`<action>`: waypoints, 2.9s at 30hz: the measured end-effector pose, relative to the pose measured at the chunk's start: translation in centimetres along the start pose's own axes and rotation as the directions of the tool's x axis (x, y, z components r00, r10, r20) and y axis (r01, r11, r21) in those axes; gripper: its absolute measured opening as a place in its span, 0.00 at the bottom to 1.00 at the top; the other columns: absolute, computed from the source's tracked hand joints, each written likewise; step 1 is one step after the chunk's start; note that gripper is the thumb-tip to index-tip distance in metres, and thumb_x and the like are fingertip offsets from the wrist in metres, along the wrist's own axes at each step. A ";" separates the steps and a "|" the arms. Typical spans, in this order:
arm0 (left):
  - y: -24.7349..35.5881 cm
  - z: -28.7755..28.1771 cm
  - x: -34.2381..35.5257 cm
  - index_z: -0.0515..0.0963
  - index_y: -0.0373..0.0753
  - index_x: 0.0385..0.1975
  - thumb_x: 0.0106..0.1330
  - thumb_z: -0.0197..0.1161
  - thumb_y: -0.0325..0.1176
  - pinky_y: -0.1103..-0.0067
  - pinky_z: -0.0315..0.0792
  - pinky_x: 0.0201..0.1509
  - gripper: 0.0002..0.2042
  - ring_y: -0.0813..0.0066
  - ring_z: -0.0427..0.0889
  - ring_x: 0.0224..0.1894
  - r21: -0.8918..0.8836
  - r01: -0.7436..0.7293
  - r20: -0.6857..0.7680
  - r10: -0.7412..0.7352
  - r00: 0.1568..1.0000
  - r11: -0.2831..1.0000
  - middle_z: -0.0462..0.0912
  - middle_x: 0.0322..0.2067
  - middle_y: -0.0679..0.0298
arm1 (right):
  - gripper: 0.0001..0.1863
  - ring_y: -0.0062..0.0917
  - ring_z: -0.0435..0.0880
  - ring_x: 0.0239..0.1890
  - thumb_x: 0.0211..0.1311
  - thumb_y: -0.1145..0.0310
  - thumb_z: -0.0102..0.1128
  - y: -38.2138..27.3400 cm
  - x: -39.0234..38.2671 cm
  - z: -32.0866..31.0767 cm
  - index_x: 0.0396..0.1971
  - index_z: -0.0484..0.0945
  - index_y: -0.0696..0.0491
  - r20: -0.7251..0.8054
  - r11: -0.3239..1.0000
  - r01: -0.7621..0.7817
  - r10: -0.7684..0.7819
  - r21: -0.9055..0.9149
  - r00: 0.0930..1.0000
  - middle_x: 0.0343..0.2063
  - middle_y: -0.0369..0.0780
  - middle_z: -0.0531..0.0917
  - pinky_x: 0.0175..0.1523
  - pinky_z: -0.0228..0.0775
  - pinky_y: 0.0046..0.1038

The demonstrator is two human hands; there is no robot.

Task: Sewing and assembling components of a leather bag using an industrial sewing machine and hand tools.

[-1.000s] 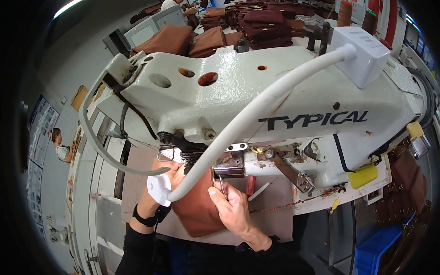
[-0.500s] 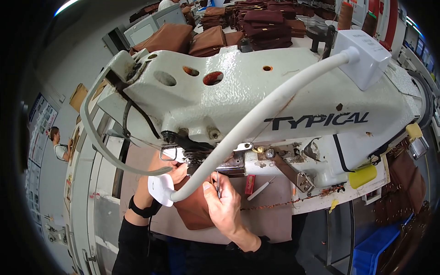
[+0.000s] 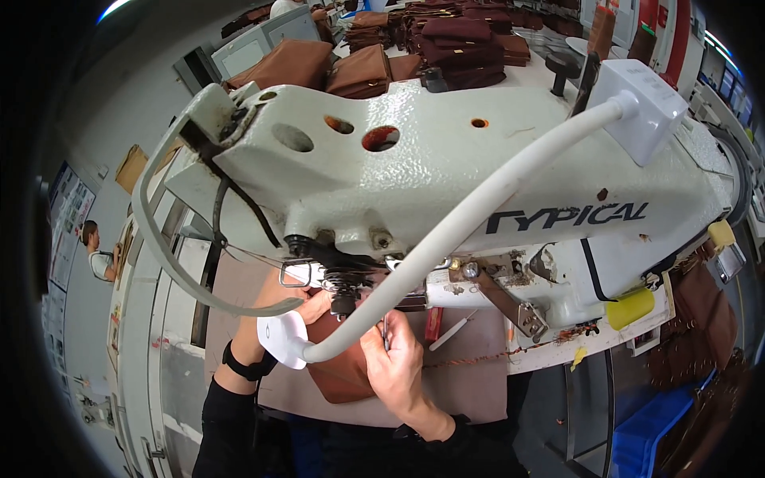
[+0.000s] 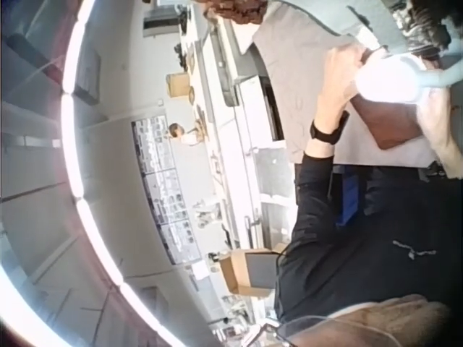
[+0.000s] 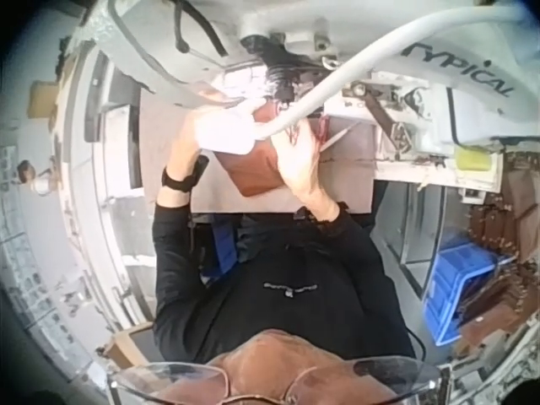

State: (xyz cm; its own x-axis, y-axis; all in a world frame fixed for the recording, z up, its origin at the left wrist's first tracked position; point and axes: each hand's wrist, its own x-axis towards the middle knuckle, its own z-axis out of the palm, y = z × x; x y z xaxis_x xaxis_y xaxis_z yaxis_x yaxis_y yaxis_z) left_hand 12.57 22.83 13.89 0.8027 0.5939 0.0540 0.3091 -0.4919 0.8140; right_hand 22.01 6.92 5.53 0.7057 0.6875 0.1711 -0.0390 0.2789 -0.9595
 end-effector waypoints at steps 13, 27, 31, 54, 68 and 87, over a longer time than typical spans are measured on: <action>1.8 -1.4 0.8 0.87 0.42 0.45 0.64 0.71 0.48 0.73 0.75 0.39 0.18 0.68 0.84 0.32 0.253 -0.081 0.131 0.049 0.990 0.964 0.89 0.33 0.62 | 0.07 0.13 0.72 0.14 0.75 0.70 0.55 -2.8 3.9 -3.3 0.43 0.71 0.58 0.237 0.984 -0.092 0.054 0.155 0.970 0.23 0.39 0.84 0.18 0.62 0.18; 0.7 -1.6 0.7 0.85 0.40 0.33 0.54 0.73 0.45 0.65 0.73 0.35 0.16 0.50 0.81 0.31 0.530 -0.400 0.185 0.359 0.915 0.748 0.83 0.27 0.54 | 0.08 0.12 0.76 0.16 0.76 0.67 0.55 -2.0 3.1 -2.9 0.43 0.74 0.57 0.147 1.000 -0.003 0.004 -0.005 0.989 0.22 0.36 0.82 0.19 0.65 0.19; 0.0 -2.1 0.8 0.81 0.36 0.19 0.50 0.72 0.45 0.65 0.71 0.27 0.16 0.46 0.78 0.25 0.650 -0.386 0.290 0.256 0.922 0.655 0.80 0.22 0.50 | 0.11 0.15 0.76 0.16 0.76 0.70 0.55 -1.7 2.5 -3.0 0.51 0.72 0.59 0.151 0.997 -0.070 0.071 -0.013 0.986 0.25 0.35 0.80 0.20 0.66 0.21; -1.9 -1.5 1.2 0.72 0.32 0.08 0.47 0.72 0.48 0.64 0.67 0.22 0.25 0.44 0.73 0.18 0.569 -0.399 0.151 0.385 0.910 0.719 0.71 0.12 0.47 | 0.09 0.20 0.78 0.31 0.72 0.73 0.61 0.0 1.7 -2.2 0.45 0.79 0.62 0.178 0.988 0.095 -0.072 -0.123 0.981 0.29 0.41 0.83 0.38 0.73 0.27; -1.4 -1.7 1.3 0.73 0.28 0.10 0.43 0.77 0.48 0.63 0.71 0.24 0.26 0.41 0.74 0.18 0.583 -0.247 0.072 0.253 0.965 0.774 0.73 0.12 0.47 | 0.09 0.19 0.77 0.31 0.73 0.69 0.61 0.4 1.9 -2.2 0.43 0.79 0.61 0.192 0.997 0.061 -0.050 -0.050 0.980 0.30 0.39 0.82 0.39 0.72 0.26; -2.3 -1.3 2.1 0.79 0.29 0.30 0.48 0.74 0.40 0.62 0.77 0.39 0.19 0.40 0.79 0.33 0.383 -0.263 0.095 0.245 0.965 0.885 0.82 0.30 0.46 | 0.08 0.12 0.71 0.30 0.73 0.70 0.60 0.6 1.6 -2.2 0.43 0.79 0.61 0.184 1.000 -0.006 0.006 0.002 0.983 0.27 0.33 0.80 0.36 0.69 0.21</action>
State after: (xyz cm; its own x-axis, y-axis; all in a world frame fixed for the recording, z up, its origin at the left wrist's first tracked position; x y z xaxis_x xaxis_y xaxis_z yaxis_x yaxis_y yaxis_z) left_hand 12.91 26.00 12.86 0.8987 0.3919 0.1971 0.2580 -0.8357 0.4849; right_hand 24.73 6.73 4.71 0.5631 0.8008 0.2039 -0.0447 0.2759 -0.9602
